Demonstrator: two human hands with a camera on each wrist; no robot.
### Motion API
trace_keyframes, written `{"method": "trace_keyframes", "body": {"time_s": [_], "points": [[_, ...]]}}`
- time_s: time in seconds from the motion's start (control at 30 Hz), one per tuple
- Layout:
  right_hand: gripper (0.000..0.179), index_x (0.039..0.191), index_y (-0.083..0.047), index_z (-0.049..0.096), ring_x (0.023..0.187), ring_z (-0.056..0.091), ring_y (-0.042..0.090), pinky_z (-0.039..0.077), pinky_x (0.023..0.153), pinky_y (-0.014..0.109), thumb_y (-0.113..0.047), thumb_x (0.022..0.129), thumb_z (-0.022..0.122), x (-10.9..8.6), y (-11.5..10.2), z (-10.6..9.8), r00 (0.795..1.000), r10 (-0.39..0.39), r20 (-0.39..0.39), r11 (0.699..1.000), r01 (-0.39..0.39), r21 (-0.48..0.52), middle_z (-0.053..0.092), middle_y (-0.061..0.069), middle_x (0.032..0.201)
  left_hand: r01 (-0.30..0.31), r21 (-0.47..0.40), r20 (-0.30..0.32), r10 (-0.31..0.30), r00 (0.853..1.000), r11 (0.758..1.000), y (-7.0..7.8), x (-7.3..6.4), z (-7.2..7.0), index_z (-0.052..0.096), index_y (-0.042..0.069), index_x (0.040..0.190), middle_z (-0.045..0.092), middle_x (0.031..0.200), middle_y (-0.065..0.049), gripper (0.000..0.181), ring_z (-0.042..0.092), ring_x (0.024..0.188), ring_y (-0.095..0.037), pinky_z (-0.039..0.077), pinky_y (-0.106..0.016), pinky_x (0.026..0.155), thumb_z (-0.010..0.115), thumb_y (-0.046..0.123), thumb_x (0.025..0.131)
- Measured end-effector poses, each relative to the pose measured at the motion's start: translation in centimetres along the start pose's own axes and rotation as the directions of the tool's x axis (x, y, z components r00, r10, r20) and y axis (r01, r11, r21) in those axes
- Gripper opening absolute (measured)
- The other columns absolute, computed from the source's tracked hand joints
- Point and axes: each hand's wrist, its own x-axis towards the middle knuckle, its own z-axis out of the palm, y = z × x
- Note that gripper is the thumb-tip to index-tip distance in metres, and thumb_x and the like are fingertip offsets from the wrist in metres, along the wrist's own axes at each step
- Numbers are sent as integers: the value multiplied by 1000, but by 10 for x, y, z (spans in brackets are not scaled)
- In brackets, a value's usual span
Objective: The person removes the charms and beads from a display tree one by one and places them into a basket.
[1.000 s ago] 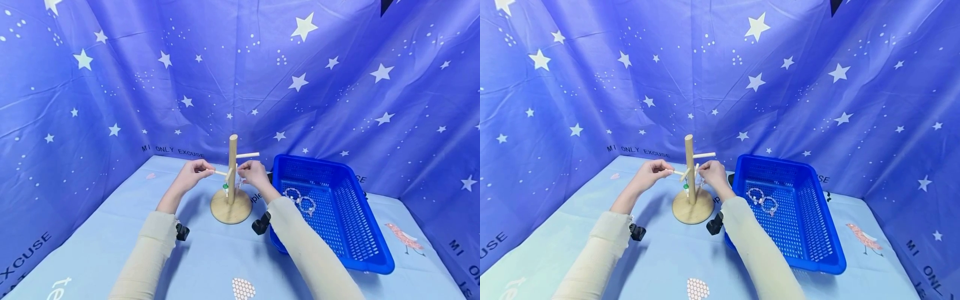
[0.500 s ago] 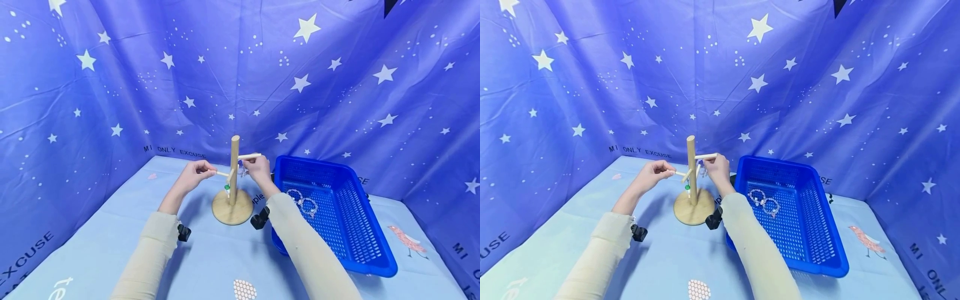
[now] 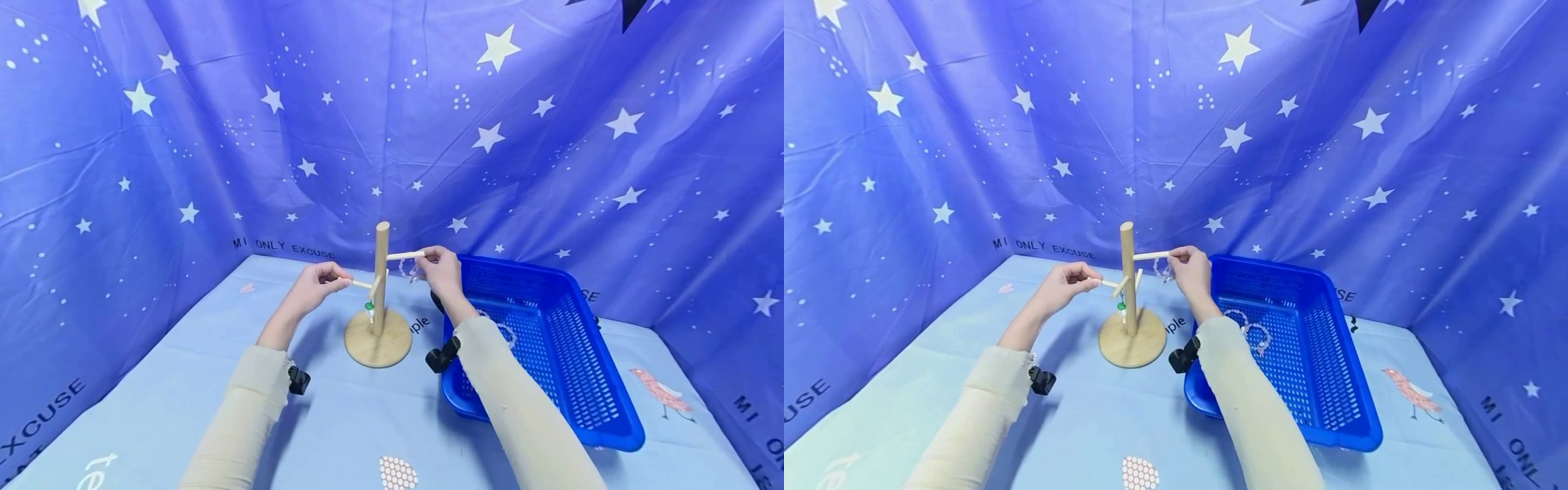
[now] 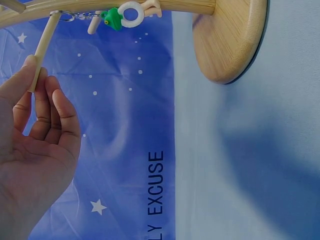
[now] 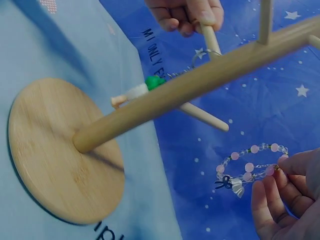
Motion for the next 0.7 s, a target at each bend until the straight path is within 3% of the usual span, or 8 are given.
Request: {"method": "trace_keyframes", "body": {"time_s": [0.23,0.5,0.7], "points": [[17,108,-1,71,87,67,19,61,78,34,-11,95,67,1,4,-19,999,4,-34,999,-3,37,70,14,100,-2,-10,0,2,1000,1000,-1,0,0,68,-6,102,61,78,9,16,54,72,-7,45,-22,67,68,8,93],[19,110,0,70,86,66,14,60,77,27,-11,95,66,4,11,-40,998,7,-61,999,-4,52,71,17,110,-8,-14,0,8,1000,1000,-4,1,0,68,-7,103,60,77,10,19,53,71,-6,46,-24,68,68,8,93],[21,112,3,69,92,69,19,60,78,29,-8,95,65,4,17,-56,996,14,-89,997,-7,82,70,19,112,4,-28,10,-4,1000,1000,-3,1,0,68,-8,105,60,79,6,20,52,70,-5,44,-22,66,68,8,93]]}}
